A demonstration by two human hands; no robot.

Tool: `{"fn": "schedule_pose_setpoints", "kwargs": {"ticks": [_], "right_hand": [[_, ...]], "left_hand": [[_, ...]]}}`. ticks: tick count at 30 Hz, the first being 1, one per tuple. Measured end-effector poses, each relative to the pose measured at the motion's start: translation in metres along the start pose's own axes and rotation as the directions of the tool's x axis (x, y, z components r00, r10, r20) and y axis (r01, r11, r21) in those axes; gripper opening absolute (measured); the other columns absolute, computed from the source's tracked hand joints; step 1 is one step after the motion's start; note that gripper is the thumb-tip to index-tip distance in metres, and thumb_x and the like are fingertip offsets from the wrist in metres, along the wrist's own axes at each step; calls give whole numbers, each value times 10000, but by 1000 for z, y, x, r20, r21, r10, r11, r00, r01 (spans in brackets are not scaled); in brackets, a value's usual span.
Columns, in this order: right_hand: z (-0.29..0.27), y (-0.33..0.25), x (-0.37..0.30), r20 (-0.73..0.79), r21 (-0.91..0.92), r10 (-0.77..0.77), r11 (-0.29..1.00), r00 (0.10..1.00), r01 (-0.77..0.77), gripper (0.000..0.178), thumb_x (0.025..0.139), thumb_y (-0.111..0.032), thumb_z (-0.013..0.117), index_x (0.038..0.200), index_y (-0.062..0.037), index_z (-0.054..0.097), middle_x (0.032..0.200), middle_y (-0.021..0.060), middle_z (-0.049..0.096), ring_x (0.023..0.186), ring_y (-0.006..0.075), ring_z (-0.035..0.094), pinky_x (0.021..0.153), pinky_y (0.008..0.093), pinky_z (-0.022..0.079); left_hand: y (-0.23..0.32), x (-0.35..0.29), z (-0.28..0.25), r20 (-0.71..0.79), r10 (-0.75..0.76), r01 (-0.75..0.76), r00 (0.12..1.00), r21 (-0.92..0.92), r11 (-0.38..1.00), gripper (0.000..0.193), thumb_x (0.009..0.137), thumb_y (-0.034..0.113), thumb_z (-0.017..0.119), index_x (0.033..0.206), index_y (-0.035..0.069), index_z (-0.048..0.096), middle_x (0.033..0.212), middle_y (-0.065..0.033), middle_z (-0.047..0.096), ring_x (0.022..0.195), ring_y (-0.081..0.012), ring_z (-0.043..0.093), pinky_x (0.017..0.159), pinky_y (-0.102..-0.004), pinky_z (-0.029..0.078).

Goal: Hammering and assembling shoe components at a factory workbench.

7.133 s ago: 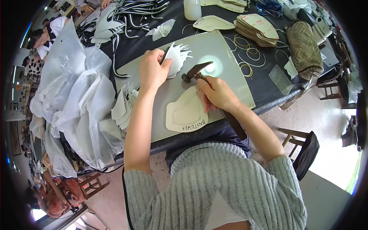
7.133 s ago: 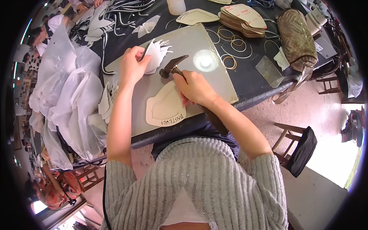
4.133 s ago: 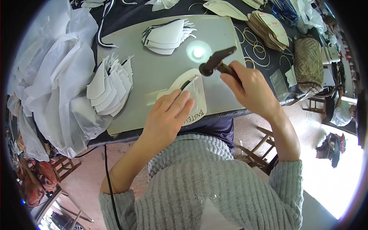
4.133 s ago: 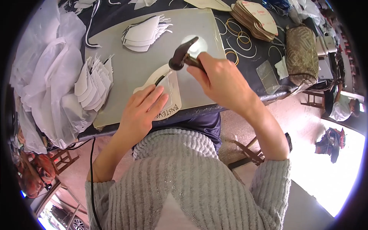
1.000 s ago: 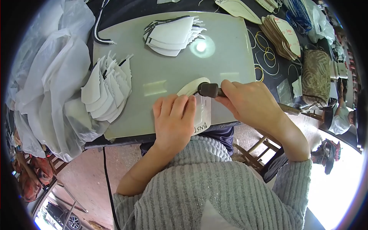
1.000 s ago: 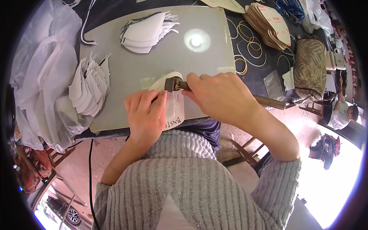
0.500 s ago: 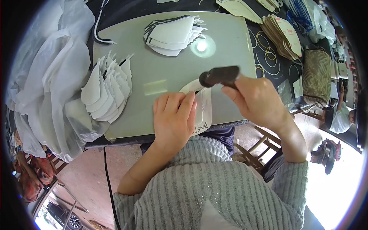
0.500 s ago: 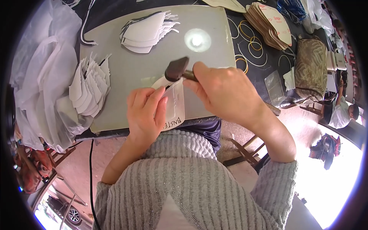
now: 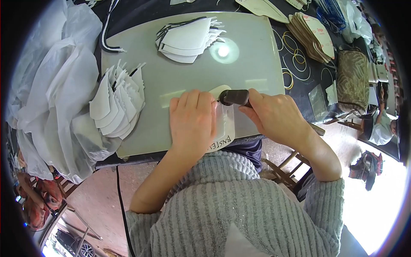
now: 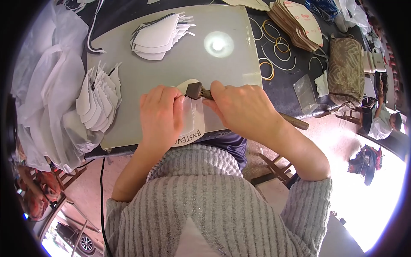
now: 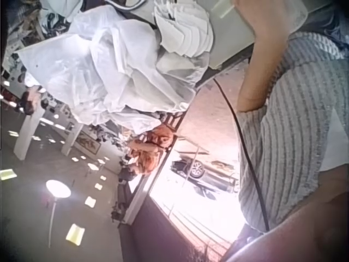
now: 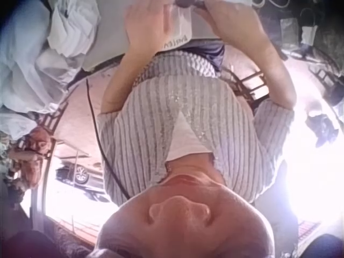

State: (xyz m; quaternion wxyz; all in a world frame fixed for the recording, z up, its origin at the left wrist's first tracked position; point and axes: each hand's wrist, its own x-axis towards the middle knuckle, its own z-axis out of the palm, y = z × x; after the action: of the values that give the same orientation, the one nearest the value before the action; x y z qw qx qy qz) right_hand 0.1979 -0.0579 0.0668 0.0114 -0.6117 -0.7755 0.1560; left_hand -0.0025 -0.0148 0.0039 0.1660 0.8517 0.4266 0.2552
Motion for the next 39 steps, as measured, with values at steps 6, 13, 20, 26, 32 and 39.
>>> {"fn": "schedule_pose_setpoints", "kwargs": {"ticks": [6, 13, 20, 26, 32, 39], "right_hand": [[-2, 1, 0, 20, -3, 8, 1000, 1000, -8, 318, 976, -305, 593, 845, -26, 515, 602, 127, 624, 562, 317, 656, 496, 405, 505], [-13, 3, 2, -130, 105, -31, 994, 991, 45, 313, 974, -307, 595, 843, -31, 523, 598, 123, 621, 562, 319, 654, 505, 418, 505], [-17, -2, 11, 87, -76, -79, 993, 993, 85, 325, 979, -331, 578, 849, -37, 533, 593, 123, 615, 556, 329, 646, 505, 426, 493], [-12, -3, 10, 109, -41, -63, 997, 992, 68, 325, 978, -327, 579, 851, -30, 543, 577, 115, 612, 545, 322, 648, 496, 420, 489], [-8, -6, 6, 94, -117, -65, 990, 993, 76, 343, 973, -349, 585, 843, -34, 544, 570, 105, 613, 534, 302, 649, 485, 391, 496], [-7, -3, 7, 68, -77, -69, 994, 995, 74, 337, 975, -346, 586, 844, -39, 543, 564, 101, 606, 527, 308, 646, 479, 391, 499]], "left_hand": [[-17, -7, -11, 13, 254, -251, 967, -112, 961, 189, 790, 31, 675, 973, 76, 664, 873, -31, 599, 789, -234, 557, 731, -386, 406], [-17, -10, -10, -1, 279, -278, 960, -94, 956, 290, 741, 20, 687, 1028, 60, 696, 907, -30, 606, 821, -248, 564, 762, -387, 457], [-20, -10, -8, -38, 317, -319, 948, -65, 945, 294, 714, 55, 698, 1007, 36, 683, 918, -28, 586, 820, -214, 562, 768, -365, 452], [-20, -11, -10, -25, 309, -310, 951, -101, 945, 286, 726, 45, 701, 1012, 34, 683, 967, -40, 605, 865, -236, 576, 778, -368, 451], [-8, -24, -15, -79, 91, -102, 993, -158, 982, 223, 809, 26, 696, 1032, 45, 702, 978, -67, 624, 885, -265, 590, 788, -389, 460], [4, -36, -7, -53, 183, -176, 982, 116, 978, 314, 767, 18, 716, 1079, 13, 690, 1025, -74, 608, 932, -271, 598, 797, -406, 467]]}}
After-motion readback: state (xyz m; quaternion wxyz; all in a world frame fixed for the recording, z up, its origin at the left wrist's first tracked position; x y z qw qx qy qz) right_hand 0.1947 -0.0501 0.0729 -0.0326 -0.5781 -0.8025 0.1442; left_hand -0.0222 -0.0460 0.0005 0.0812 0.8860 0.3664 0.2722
